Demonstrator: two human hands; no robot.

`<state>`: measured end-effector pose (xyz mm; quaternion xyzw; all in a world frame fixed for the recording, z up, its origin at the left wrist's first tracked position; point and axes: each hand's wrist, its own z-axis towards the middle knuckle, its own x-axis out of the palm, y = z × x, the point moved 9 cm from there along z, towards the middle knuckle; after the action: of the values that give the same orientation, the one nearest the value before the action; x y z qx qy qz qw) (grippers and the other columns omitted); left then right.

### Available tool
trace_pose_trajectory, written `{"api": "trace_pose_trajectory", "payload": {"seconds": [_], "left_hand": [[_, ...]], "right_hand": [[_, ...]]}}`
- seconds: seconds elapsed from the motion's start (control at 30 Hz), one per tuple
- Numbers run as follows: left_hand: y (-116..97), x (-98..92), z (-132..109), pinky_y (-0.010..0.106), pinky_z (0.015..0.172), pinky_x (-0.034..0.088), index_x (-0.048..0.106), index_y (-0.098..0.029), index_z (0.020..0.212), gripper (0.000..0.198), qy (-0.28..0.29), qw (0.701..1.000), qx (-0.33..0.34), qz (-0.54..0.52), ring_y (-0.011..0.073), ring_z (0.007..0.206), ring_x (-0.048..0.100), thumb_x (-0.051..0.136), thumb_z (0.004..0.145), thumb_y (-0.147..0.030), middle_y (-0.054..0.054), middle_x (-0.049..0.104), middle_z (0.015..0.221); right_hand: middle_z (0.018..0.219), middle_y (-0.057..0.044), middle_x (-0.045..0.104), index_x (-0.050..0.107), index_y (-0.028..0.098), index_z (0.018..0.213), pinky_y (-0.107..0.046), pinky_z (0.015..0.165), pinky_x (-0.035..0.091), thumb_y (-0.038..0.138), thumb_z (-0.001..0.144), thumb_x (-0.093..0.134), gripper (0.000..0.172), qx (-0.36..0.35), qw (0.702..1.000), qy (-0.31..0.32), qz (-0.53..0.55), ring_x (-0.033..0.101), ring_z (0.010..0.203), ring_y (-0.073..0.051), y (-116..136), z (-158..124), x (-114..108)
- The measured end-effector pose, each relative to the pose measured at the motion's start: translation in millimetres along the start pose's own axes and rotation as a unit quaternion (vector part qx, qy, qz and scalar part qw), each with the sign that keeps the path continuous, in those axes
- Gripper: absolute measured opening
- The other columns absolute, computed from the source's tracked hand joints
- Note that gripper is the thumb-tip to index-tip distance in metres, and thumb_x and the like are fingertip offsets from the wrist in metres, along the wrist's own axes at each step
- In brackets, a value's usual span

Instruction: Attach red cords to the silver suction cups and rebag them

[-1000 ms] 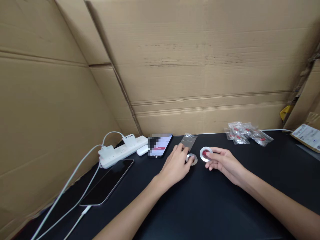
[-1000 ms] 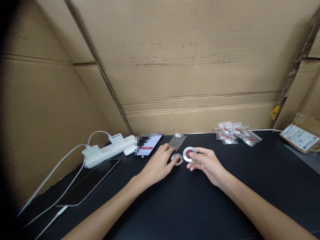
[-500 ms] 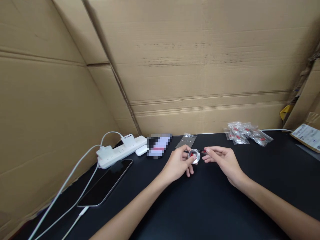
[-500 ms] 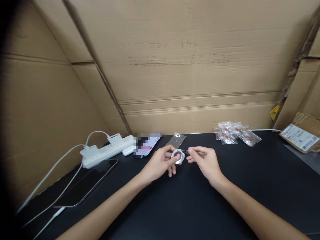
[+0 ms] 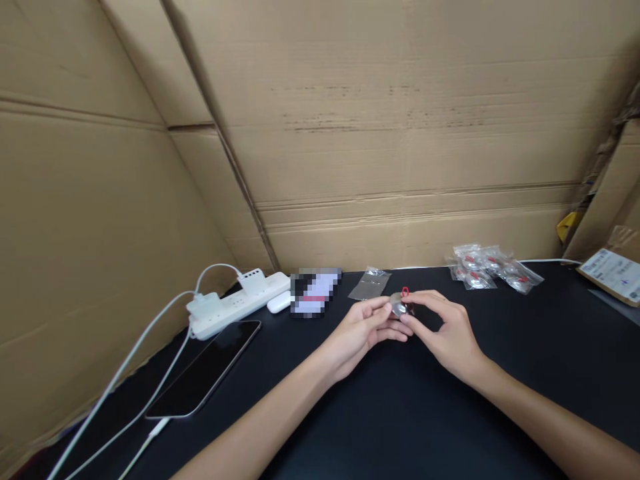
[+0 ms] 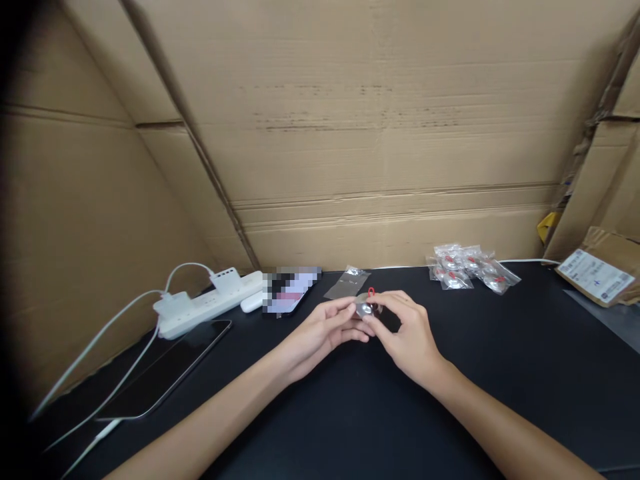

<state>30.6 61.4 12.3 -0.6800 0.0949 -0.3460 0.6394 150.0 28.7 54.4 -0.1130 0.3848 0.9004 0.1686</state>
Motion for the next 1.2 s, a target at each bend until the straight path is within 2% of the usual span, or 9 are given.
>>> {"api": "trace_pose_trajectory", "payload": {"seconds": [0.13,0.3,0.4,0.6,0.73,0.8,0.9,1.03,1.2], "left_hand": [[5.9,-2.0,0.2,0.036,0.086,0.053,0.067,-0.011,0.104,0.027,-0.002,0.999,-0.019,-0.042,0.018,0.084,0.068,0.069,0.087,-0.032,0.01,0.069,0.094],[5.9,-0.3,-0.1,0.043,0.101,0.046,0.068,-0.013,0.104,0.027,0.001,0.995,-0.029,-0.1,0.0241,0.104,0.066,0.075,0.082,-0.027,0.013,0.069,0.107],[4.3,-4.3,0.4,0.041,0.101,0.047,0.068,-0.013,0.108,0.029,-0.014,0.994,-0.022,-0.102,0.0247,0.109,0.064,0.074,0.082,-0.025,0.013,0.069,0.109],[6.0,-8.4,1.9,0.044,0.093,0.051,0.068,-0.013,0.11,0.03,-0.013,0.997,-0.022,-0.071,0.0218,0.087,0.07,0.072,0.08,-0.019,0.01,0.072,0.096],[2.2,-6.6,0.6,0.045,0.091,0.051,0.068,-0.013,0.11,0.033,-0.009,0.999,-0.022,-0.045,0.0227,0.083,0.071,0.074,0.079,-0.021,0.011,0.072,0.092],[-1.3,-6.6,-0.3,0.043,0.09,0.051,0.067,-0.012,0.11,0.033,-0.011,0.999,-0.018,-0.029,0.0223,0.082,0.07,0.073,0.08,-0.023,0.011,0.072,0.091],[-4.7,-6.9,-1.1,0.041,0.085,0.052,0.067,-0.013,0.111,0.034,-0.009,1.0,-0.014,0.006,0.0215,0.08,0.07,0.073,0.08,-0.023,0.01,0.072,0.09],[-6.9,-7.4,-1.3,0.04,0.082,0.052,0.069,-0.013,0.11,0.034,-0.009,0.999,-0.005,0.041,0.0213,0.08,0.069,0.075,0.077,-0.022,0.009,0.071,0.09],[-7.8,-6.4,-1.2,0.039,0.079,0.053,0.069,-0.012,0.11,0.034,-0.005,0.999,-0.002,0.053,0.021,0.077,0.069,0.074,0.078,-0.021,0.009,0.07,0.089]], "right_hand": [[0.105,-0.003,0.072,0.071,0.029,0.108,-0.041,0.088,0.053,0.023,0.084,0.069,0.024,0.016,1.0,0.003,0.019,0.067,0.095,-0.024,-0.6,-0.5,-0.2],[0.103,-0.004,0.073,0.071,0.028,0.105,-0.042,0.087,0.053,0.024,0.082,0.071,0.023,0.047,0.998,0.006,0.034,0.068,0.094,-0.025,-3.3,-1.9,1.6],[0.102,-0.005,0.072,0.068,0.025,0.103,-0.04,0.089,0.052,0.025,0.081,0.072,0.021,0.066,0.995,0.01,0.069,0.067,0.097,-0.025,-6.9,-2.3,3.8],[0.103,-0.007,0.071,0.062,0.024,0.111,-0.038,0.086,0.053,0.028,0.084,0.069,0.028,0.096,0.988,0.014,0.118,0.066,0.094,-0.023,-16.7,-2.1,6.1],[0.083,-0.005,0.068,0.07,0.021,0.088,-0.033,0.071,0.051,0.029,0.087,0.065,0.009,0.068,0.996,0.037,0.055,0.063,0.075,-0.019,-14.0,0.9,5.9],[0.075,-0.004,0.066,0.07,0.021,0.079,-0.031,0.066,0.049,0.03,0.089,0.063,0.015,0.059,0.995,0.072,0.032,0.06,0.068,-0.018,-12.8,1.3,10.2],[0.074,-0.003,0.066,0.071,0.022,0.081,-0.031,0.066,0.048,0.032,0.09,0.062,0.017,0.059,0.993,0.097,0.035,0.06,0.067,-0.018,-13.9,0.7,14.0],[0.079,-0.005,0.068,0.073,0.021,0.085,-0.032,0.068,0.05,0.037,0.088,0.063,0.019,0.104,0.986,0.087,0.1,0.063,0.071,-0.019,-26.2,-1.2,16.2],[0.076,-0.004,0.068,0.07,0.019,0.085,-0.031,0.066,0.05,0.041,0.08,0.072,0.023,0.192,0.952,0.073,0.227,0.062,0.068,-0.017,-39.7,-5.2,21.7]]}}
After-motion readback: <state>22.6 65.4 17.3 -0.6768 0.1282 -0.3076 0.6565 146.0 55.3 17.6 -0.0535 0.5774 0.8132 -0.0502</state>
